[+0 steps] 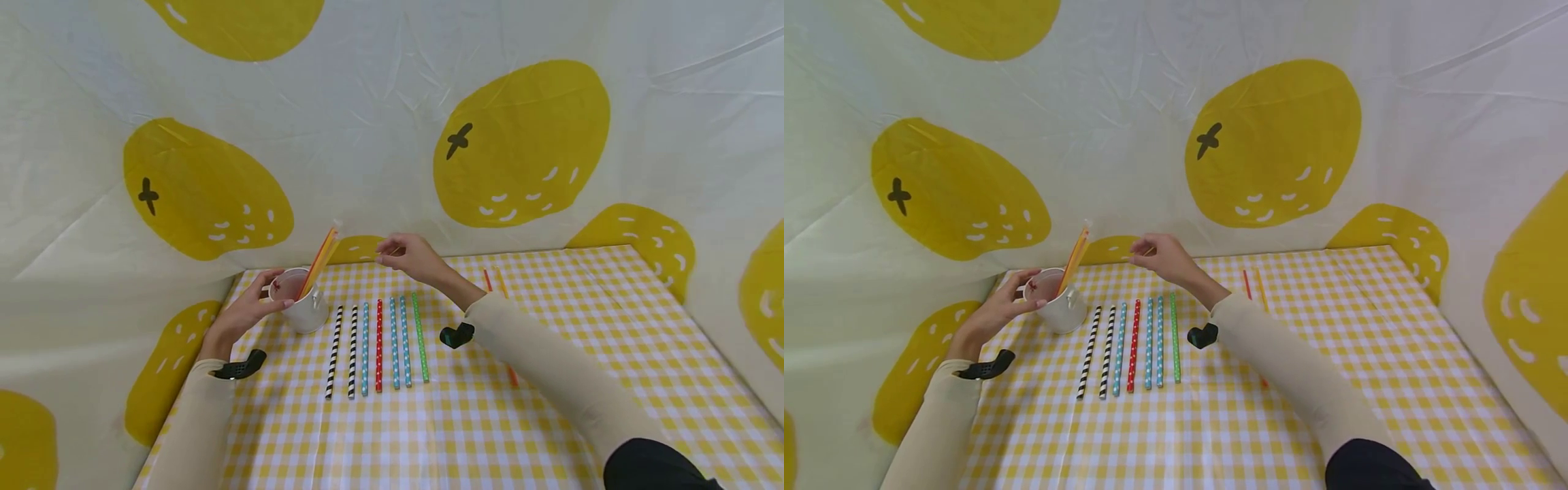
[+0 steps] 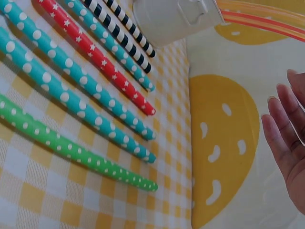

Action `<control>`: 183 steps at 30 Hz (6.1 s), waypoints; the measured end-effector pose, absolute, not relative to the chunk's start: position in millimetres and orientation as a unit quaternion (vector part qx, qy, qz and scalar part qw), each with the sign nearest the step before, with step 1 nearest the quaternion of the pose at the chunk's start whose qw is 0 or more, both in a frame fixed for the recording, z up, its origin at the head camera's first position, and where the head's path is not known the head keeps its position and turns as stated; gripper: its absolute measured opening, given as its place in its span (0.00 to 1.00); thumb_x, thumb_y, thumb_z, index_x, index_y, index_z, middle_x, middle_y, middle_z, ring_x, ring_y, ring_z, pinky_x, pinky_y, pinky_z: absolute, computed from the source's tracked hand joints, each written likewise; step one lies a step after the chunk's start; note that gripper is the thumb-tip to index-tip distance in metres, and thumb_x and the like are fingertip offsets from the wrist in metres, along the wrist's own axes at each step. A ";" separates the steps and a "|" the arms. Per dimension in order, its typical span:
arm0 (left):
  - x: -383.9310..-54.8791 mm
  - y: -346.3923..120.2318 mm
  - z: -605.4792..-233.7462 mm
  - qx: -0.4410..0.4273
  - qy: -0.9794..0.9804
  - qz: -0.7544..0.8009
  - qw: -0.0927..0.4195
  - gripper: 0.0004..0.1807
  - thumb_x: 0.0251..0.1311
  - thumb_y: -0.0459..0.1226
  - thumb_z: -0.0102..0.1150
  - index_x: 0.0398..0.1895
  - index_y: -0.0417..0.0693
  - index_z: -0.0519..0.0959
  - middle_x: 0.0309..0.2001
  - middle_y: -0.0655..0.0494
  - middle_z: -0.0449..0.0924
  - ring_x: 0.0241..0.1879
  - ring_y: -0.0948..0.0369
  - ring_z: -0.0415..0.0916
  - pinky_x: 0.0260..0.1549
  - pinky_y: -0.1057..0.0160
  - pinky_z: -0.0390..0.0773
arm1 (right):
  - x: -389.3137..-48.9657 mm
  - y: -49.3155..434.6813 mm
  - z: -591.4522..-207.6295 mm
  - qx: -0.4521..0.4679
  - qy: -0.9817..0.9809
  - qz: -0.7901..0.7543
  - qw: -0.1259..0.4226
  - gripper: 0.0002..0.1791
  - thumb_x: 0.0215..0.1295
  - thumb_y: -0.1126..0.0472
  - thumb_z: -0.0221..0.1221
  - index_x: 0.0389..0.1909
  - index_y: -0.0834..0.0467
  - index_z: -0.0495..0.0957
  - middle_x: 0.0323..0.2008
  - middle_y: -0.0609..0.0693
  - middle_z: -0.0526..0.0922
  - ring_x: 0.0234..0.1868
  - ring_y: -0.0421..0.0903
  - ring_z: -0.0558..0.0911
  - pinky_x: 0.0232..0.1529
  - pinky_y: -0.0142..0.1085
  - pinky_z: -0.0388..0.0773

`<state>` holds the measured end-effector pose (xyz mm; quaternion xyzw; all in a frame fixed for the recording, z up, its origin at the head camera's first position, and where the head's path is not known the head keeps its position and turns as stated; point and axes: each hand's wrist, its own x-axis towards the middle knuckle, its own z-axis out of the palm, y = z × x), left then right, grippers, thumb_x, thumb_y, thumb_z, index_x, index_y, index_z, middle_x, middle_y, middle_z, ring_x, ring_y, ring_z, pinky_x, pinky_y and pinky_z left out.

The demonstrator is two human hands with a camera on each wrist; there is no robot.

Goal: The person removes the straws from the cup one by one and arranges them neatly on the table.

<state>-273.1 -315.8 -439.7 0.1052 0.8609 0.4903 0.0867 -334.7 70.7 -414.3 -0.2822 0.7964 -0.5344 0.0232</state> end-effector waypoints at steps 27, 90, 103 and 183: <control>-273.4 -315.5 -442.1 0.105 0.863 0.488 0.084 0.42 0.68 0.43 0.65 0.79 0.52 0.53 0.78 0.44 0.47 0.71 0.36 0.55 0.61 0.40 0.65 | -322.6 -14.1 -415.4 -0.305 0.765 -0.566 0.023 0.10 0.67 0.57 0.68 0.45 0.58 0.84 0.43 0.50 0.86 0.42 0.50 0.85 0.41 0.34 0.80; -272.4 -311.6 -444.3 0.115 0.863 0.486 0.080 0.43 0.68 0.43 0.65 0.79 0.51 0.52 0.79 0.43 0.46 0.72 0.36 0.54 0.60 0.43 0.66 | -320.0 123.1 -364.0 -0.290 0.722 -0.627 -0.032 0.12 0.77 0.59 0.57 0.53 0.61 0.78 0.49 0.59 0.84 0.48 0.56 0.82 0.53 0.49 0.80; -273.4 -310.8 -445.1 0.113 0.868 0.477 0.074 0.42 0.68 0.43 0.65 0.79 0.50 0.53 0.77 0.42 0.49 0.70 0.37 0.57 0.58 0.46 0.68 | -317.2 166.7 -371.1 -0.264 0.768 -0.583 -0.003 0.11 0.76 0.63 0.57 0.51 0.66 0.75 0.60 0.55 0.78 0.50 0.53 0.83 0.53 0.49 0.81; -272.5 -309.6 -444.8 0.114 0.864 0.484 0.078 0.43 0.68 0.43 0.65 0.80 0.51 0.52 0.79 0.45 0.46 0.72 0.36 0.52 0.61 0.39 0.64 | -321.7 319.6 -483.3 -0.081 0.894 -0.411 0.161 0.23 0.71 0.65 0.59 0.58 0.79 0.70 0.39 0.66 0.85 0.35 0.49 0.86 0.40 0.45 0.84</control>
